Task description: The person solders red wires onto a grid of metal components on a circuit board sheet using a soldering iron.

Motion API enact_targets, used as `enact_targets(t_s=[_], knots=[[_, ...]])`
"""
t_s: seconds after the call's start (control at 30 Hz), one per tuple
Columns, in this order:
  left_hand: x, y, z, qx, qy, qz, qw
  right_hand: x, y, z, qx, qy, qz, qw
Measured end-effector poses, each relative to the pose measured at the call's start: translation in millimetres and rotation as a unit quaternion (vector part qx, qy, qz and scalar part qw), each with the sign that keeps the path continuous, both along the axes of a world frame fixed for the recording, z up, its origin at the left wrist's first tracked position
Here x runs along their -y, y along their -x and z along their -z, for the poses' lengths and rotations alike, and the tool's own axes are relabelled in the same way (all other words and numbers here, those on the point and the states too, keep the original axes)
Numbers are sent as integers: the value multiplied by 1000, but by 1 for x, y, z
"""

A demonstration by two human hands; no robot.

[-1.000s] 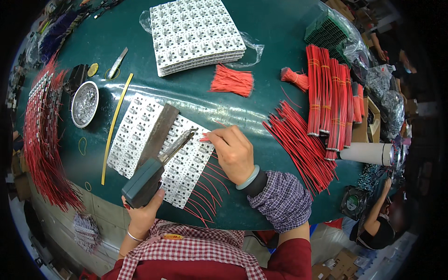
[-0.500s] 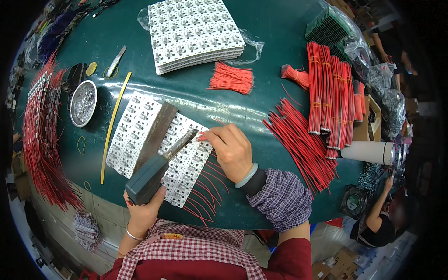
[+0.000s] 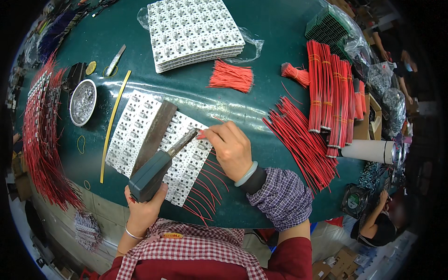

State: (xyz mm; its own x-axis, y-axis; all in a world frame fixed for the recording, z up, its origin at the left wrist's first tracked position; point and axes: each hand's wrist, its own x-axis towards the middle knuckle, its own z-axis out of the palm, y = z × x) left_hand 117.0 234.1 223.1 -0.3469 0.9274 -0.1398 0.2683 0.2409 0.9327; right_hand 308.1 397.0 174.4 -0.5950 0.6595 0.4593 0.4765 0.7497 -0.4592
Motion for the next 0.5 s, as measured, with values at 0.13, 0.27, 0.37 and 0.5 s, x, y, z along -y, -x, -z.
enact_targets(t_s=[0.13,0.27,0.37,0.5], knots=[[0,1,-2,-61,-49,11,997,0,1,-1,-2,0,-3,1000],[8,-1,1,30,-60,-47,997,1,0,-1,-2,2,0,1000],[10,-1,0,29,-58,-50,997,3,2,2,-5,-2,12,1000],[12,-2,3,25,-62,-53,996,4,3,-3,2,-34,29,999]])
